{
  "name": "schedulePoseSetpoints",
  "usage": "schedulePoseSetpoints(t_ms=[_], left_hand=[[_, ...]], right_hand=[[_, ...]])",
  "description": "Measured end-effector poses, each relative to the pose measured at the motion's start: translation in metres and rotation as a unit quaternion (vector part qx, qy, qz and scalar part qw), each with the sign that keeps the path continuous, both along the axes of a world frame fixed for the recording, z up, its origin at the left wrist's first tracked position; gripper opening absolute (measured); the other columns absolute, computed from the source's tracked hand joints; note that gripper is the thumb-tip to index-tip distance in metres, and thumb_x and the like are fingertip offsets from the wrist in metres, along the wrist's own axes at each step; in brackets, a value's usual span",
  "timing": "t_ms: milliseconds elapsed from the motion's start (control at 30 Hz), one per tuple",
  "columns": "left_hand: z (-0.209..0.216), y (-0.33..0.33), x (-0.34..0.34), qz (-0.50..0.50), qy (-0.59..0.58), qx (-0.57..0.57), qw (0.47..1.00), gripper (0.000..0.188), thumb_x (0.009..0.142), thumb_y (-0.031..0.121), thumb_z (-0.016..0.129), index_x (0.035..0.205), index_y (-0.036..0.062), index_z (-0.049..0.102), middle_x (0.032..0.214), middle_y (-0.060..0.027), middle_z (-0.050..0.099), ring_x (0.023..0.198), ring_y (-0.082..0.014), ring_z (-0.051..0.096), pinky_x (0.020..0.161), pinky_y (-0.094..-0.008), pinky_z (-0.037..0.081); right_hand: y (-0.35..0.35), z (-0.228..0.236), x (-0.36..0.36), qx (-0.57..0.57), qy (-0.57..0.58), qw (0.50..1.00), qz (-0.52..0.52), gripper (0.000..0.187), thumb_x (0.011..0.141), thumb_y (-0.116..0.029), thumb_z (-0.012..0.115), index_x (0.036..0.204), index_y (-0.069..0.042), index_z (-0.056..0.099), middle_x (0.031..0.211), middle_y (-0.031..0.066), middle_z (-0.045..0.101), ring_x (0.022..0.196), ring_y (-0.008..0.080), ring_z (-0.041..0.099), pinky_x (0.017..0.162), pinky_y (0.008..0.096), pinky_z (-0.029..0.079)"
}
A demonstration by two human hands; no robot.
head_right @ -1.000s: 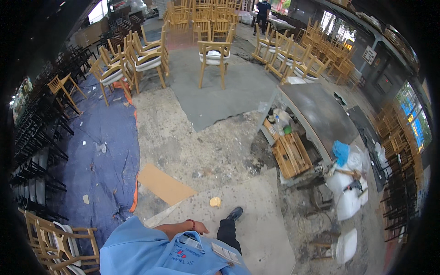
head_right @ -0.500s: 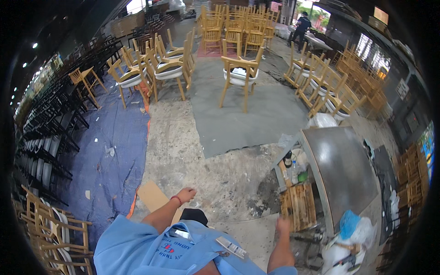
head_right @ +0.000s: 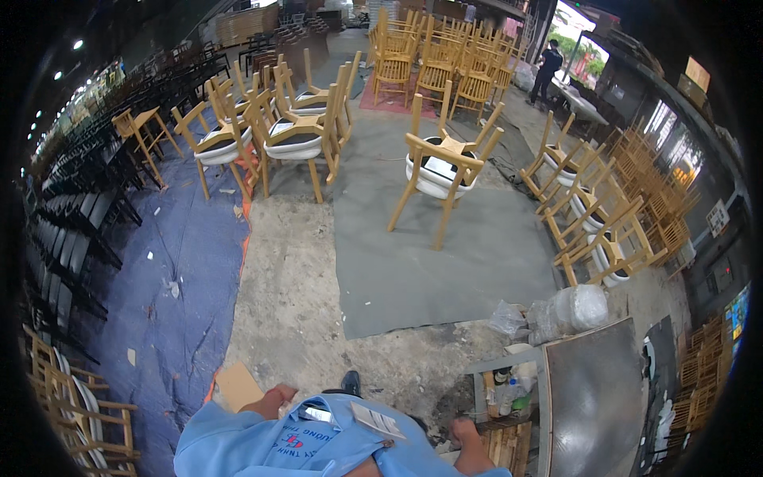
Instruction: The person assembles wooden chairs by attaching legs to chair seats using a rubber mallet and smoothing the leg ends with a handheld rotary sander. The person repeatedly picks up chair seats, inserts legs, taps them into place, and sands the leg tips before stacking the finished chairs.
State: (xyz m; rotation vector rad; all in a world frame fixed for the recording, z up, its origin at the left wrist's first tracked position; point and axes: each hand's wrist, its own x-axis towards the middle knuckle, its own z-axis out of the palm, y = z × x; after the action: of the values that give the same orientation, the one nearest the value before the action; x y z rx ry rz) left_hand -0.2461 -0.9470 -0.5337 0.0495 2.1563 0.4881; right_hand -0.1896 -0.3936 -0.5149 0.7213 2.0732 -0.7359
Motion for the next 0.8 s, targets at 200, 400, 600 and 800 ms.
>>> schedulePoseSetpoints(t_ms=[200,400,600,800], left_hand=[[0.049,0.089,-0.279,0.278,0.108,0.121,0.947,0.023,0.09,0.027,0.055,0.096,0.0072,0.064,0.078,-0.0051,0.064,0.064,-0.0193,0.06,0.061,-0.0329,0.05],[0.068,0.24,-0.441,0.29,0.033,0.252,0.923,0.039,0.092,0.039,0.056,0.112,0.0055,0.063,0.095,-0.0045,0.065,0.086,-0.0172,0.061,0.072,-0.0365,0.05],[0.093,0.336,-0.576,0.256,-0.064,0.266,0.927,0.039,0.094,0.043,0.056,0.118,0.0118,0.059,0.107,-0.0018,0.061,0.097,-0.0155,0.057,0.084,-0.0389,0.049],[0.107,0.393,-0.73,0.366,-0.052,0.406,0.836,0.071,0.092,0.056,0.055,0.139,0.004,0.042,0.134,-0.0119,0.05,0.127,-0.0266,0.044,0.106,-0.052,0.035]], right_hand=[[0.006,-0.016,-0.042,-0.067,-0.096,0.98,-0.163,0.024,0.083,-0.027,0.061,0.098,-0.009,0.067,0.093,0.0179,0.069,0.089,0.0367,0.066,0.075,0.0451,0.054],[0.065,-0.032,-0.167,-0.102,-0.073,0.98,-0.155,0.023,0.082,-0.025,0.062,0.096,-0.007,0.067,0.085,0.0164,0.067,0.081,0.0329,0.066,0.07,0.0449,0.053],[0.15,-0.033,-0.357,0.059,0.154,0.922,0.349,0.022,0.081,-0.024,0.064,0.093,-0.005,0.067,0.077,0.015,0.066,0.074,0.029,0.066,0.064,0.0447,0.053],[0.171,0.013,-0.507,-0.22,0.259,0.817,-0.467,0.02,0.088,-0.011,0.055,0.101,0.002,0.061,0.088,0.0139,0.064,0.067,0.0246,0.064,0.053,0.0321,0.051]])
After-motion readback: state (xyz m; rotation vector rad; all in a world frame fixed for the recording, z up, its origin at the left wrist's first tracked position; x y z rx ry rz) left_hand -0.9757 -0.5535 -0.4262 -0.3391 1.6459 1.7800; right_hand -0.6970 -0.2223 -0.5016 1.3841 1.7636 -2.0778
